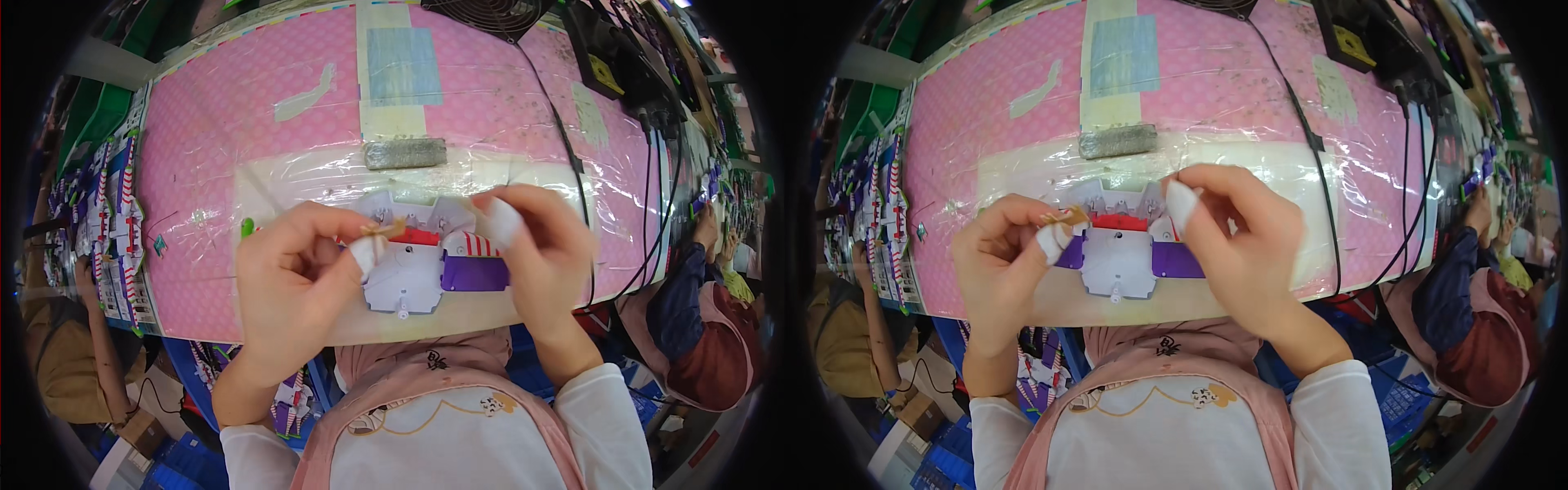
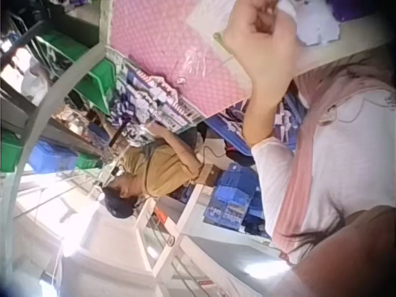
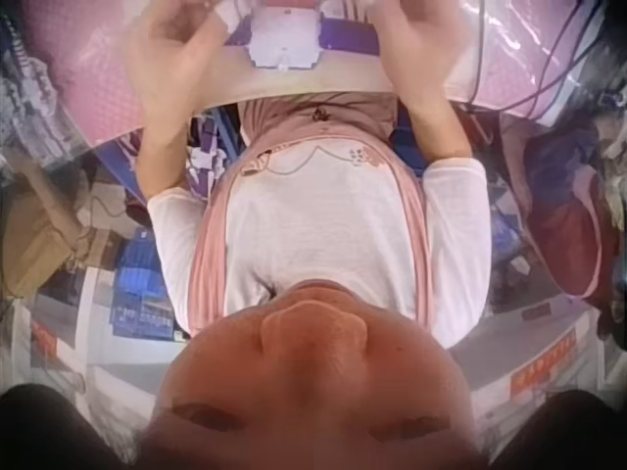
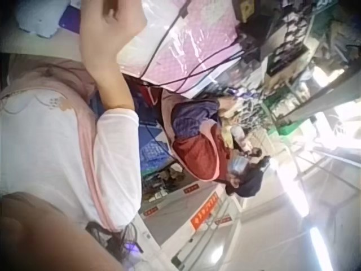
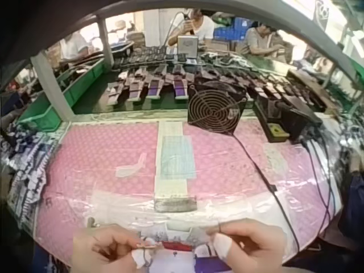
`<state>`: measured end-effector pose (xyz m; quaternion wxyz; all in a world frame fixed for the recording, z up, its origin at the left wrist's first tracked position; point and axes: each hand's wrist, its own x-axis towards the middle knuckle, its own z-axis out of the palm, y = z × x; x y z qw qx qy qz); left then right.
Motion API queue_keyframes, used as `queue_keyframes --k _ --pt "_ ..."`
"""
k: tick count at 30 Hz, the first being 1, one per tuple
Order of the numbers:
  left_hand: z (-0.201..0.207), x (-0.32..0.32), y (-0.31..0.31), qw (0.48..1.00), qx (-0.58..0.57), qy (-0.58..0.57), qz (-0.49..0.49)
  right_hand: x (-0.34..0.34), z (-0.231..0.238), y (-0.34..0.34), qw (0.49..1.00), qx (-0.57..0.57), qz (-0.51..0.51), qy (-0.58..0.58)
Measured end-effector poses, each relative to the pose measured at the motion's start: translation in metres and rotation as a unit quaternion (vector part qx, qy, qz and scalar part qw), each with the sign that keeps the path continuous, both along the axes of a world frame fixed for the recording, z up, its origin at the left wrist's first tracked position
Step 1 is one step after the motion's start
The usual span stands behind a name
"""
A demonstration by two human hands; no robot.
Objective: Soldering electrical wires and circuit boards onto plastic toy wings on an assembly line.
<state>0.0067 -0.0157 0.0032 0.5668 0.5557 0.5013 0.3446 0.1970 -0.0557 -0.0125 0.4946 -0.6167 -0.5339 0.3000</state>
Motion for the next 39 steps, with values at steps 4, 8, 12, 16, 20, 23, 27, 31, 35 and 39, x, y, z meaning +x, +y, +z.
queue_keyframes --k 4,8,12,16,20,23,27,31,35,39 --pt "0.0 0.0 -0.002 0.996 -0.021 -0.044 0.07 -0.008 0.02 0.003 0.99 -0.012 0.121 0.066" --pt "-0.001 0.0 -0.006 0.997 -0.011 -0.041 0.062 -0.017 0.003 0.007 0.985 -0.059 0.136 0.088" --pt "0.0 -0.003 -0.008 0.998 0.015 -0.044 0.053 -0.024 0.001 0.007 0.987 -0.054 0.126 0.078" --pt "-0.001 -0.005 -0.007 0.999 0.028 -0.015 0.034 -0.029 0.002 0.007 0.987 -0.081 0.101 0.097" --pt "0.003 -0.008 -0.009 1.0 0.006 0.024 0.018 -0.03 0.004 0.008 0.987 -0.085 0.1 0.091" --pt "0.002 -0.008 -0.009 0.999 0.008 0.033 0.016 -0.033 0.003 0.008 0.986 -0.092 0.092 0.105" --pt "0.003 -0.008 -0.01 0.999 0.008 0.043 0.012 -0.033 0.004 0.007 0.985 -0.103 0.088 0.106" --pt "0.004 -0.007 -0.011 0.999 0.02 0.041 0.007 -0.033 0.004 0.008 0.986 -0.1 0.092 0.101" --pt "0.004 -0.005 -0.013 0.997 0.052 0.048 -0.008 -0.034 0.0 0.007 0.986 -0.08 0.088 0.116" --pt "0.003 -0.004 -0.016 0.993 0.105 0.061 -0.015 -0.033 0.0 0.008 0.987 -0.078 0.1 0.102"
